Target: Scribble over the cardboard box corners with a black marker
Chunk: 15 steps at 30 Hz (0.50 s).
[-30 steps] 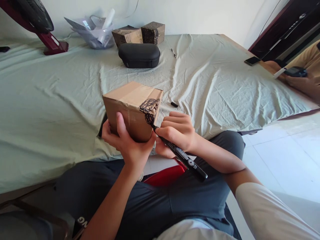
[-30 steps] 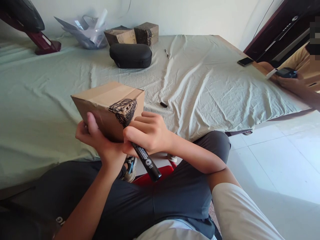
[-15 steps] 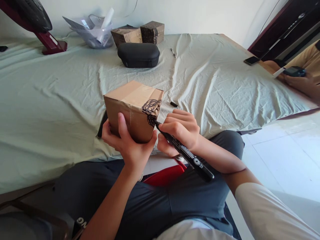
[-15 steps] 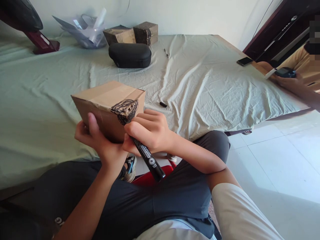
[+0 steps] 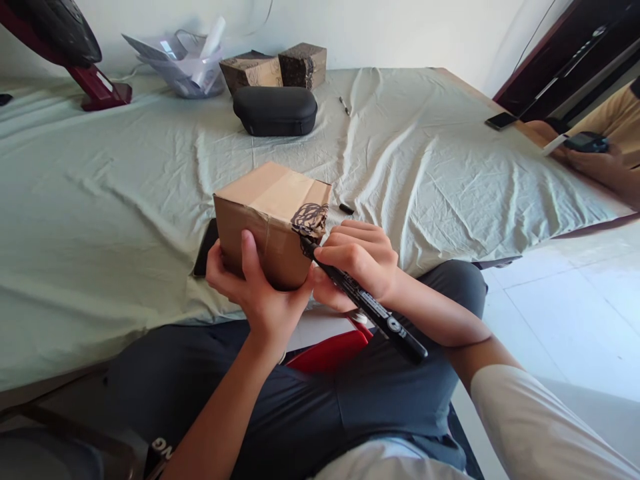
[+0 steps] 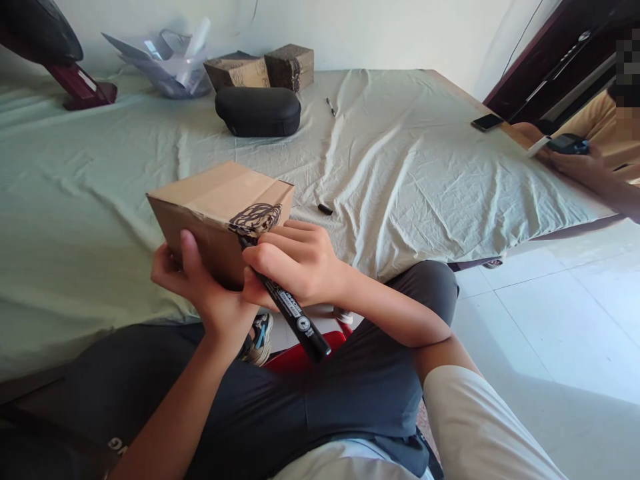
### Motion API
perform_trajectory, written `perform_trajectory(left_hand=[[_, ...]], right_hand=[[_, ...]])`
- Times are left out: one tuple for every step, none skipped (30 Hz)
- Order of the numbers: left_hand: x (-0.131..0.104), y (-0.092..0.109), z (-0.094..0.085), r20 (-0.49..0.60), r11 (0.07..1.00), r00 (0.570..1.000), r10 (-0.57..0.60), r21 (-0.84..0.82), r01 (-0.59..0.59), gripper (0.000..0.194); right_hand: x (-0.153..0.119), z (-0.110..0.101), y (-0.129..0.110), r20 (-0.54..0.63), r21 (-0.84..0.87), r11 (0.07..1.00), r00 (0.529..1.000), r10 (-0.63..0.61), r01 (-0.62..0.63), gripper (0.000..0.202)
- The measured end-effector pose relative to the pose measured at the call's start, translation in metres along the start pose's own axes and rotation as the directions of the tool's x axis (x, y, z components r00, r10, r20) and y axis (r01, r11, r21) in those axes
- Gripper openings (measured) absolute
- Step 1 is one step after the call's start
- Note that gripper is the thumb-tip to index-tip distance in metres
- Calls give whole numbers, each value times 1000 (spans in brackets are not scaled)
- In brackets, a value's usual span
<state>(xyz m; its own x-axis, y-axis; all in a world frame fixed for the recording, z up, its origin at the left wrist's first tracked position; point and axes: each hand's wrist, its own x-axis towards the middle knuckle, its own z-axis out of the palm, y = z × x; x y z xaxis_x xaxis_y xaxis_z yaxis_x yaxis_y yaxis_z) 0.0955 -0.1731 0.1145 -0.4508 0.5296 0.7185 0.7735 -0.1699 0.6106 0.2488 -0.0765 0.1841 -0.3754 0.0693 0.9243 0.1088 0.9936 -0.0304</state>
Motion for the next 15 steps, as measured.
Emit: perform_trajectory(left_hand=[[-1, 0, 0, -1, 1000, 1000, 15, 8, -15, 106], [-1, 1, 0, 4, 999, 999, 35, 18, -35, 106], [-1, 1, -1, 12, 998, 998, 55, 28, -56, 106], [-2, 2, -1, 21, 997, 997, 73, 34, -74, 106], [-2, 2, -2, 31, 996, 996, 85, 36, -86, 106], [-2, 2, -3, 42, 996, 995, 87, 31, -89, 105], [-2, 3, -3, 52, 997, 996, 78, 23, -80, 103], [-2, 3, -4, 59, 998, 996, 59, 13, -60, 102], [-2, 3, -4, 62, 999, 997, 35, 4, -36, 101], [-3, 3, -4, 62, 1000, 998, 7, -2, -7, 101], [-3, 3, -4, 60, 1000, 998, -18, -4, 18, 102], [-3, 2, -4, 60, 999, 997, -39, -3, 39, 103], [-3, 2, -5, 65, 999, 996, -53, 0, 53, 104], [-3, 2, -5, 66, 998, 996, -56, 1, 56, 104], [-3, 3, -5, 71, 999, 996, -52, 1, 52, 104]], right_hand=[[0, 0, 0, -6, 2, 1000, 1000, -3, 3, 9], [1, 0, -1, -17, 7, 1000, 1000, -4, 4, 9], [2, 0, -1, -31, 15, 1000, 1000, -1, 1, 9], [3, -1, -1, -45, 31, 999, 999, 11, -9, 9], [4, -1, -2, -64, 60, 998, 998, 28, -24, 9], [6, -2, -3, -94, 101, 994, 994, 49, -39, 10], [8, -3, -4, -114, 148, 987, 990, 81, -64, 11], [10, -5, -5, -121, 193, 976, 985, 126, -101, 12], [12, -7, -7, -115, 226, 963, 977, 179, -150, 13], [14, -8, -9, -98, 242, 948, 967, 233, -204, 12], [16, -10, -11, -84, 251, 935, 957, 279, -250, 11], [17, -12, -12, -71, 256, 923, 947, 313, -286, 11], [19, -13, -13, -68, 267, 914, 941, 333, -304, 11], [20, -14, -14, -81, 282, 909, 937, 340, -305, 11], [20, -15, -15, -88, 293, 905, 934, 347, -309, 10]])
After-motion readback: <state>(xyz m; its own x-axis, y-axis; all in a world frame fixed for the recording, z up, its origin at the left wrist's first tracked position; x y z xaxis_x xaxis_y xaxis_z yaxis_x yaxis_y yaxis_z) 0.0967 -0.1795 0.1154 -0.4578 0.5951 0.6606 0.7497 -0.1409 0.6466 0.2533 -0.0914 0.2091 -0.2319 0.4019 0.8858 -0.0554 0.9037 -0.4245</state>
